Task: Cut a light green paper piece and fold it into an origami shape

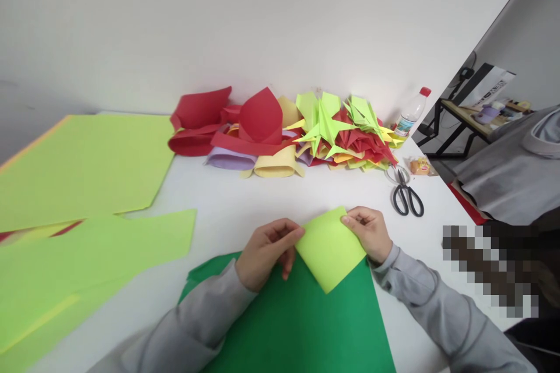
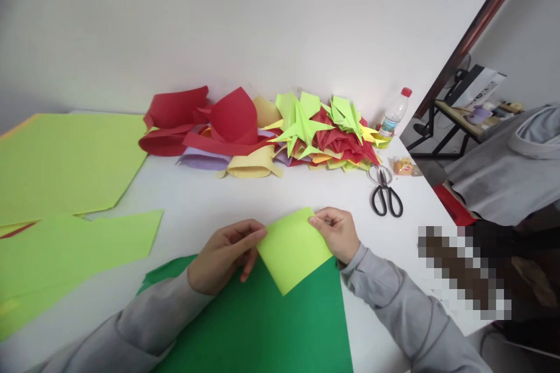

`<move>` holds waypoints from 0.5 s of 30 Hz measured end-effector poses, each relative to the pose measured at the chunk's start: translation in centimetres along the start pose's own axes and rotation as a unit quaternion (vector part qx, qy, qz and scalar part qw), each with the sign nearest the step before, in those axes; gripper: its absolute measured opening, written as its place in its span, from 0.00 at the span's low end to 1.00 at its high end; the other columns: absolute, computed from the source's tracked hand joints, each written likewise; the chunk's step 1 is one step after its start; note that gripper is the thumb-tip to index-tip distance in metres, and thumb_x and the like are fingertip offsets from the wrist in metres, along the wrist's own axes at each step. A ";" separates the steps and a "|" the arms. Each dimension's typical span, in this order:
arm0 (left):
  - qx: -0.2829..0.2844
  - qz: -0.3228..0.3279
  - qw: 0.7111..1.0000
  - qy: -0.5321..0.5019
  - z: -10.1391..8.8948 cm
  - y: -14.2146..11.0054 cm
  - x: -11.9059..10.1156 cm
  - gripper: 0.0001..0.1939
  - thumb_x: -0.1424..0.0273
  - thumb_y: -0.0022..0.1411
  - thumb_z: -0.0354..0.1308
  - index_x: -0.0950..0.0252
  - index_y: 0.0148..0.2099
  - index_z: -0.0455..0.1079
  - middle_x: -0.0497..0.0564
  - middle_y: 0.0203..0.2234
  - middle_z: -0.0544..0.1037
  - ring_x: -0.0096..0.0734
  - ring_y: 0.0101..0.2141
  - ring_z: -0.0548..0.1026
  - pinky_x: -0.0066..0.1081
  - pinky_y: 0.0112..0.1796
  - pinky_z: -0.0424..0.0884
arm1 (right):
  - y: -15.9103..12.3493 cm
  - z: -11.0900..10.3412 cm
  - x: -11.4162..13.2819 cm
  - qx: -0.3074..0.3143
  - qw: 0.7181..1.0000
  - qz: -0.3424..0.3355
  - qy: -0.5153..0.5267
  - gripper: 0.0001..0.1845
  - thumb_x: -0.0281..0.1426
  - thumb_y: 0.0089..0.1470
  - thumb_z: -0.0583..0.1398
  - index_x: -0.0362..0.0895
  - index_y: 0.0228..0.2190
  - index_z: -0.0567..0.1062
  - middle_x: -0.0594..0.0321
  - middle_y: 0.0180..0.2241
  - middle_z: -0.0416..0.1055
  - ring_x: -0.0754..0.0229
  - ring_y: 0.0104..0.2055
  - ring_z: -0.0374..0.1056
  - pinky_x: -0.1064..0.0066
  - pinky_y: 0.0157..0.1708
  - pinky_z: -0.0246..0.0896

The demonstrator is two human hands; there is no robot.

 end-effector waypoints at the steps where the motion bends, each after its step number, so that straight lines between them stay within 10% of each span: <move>1: 0.010 -0.005 1.000 -0.001 0.0 0.0 0.0 0.19 0.54 0.48 0.63 0.64 0.24 0.64 0.39 0.06 0.64 0.22 0.07 0.61 0.22 0.08 0.59 | 0.0 0.0 0.0 -0.005 1.000 -0.002 0.001 0.19 0.45 0.39 0.67 0.40 0.20 0.75 0.67 0.15 0.65 0.69 0.18 0.54 0.76 0.19 0.49; 15: 0.009 -0.011 0.999 -0.033 0.1 0.0 0.1 0.24 0.52 0.46 0.64 0.67 0.17 0.66 0.44 0.07 0.67 0.22 0.07 0.62 0.22 0.08 0.56 | -0.3 0.1 0.4 -0.038 0.999 -0.036 -0.011 0.17 0.43 0.42 0.66 0.41 0.21 0.75 0.66 0.16 0.67 0.68 0.19 0.56 0.75 0.19 0.53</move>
Point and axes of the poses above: each hand's wrist, its own y-axis towards the middle knuckle, its own z-axis out of the palm, x = y × z, the point moved 1 cm from there along y, towards the middle knuckle
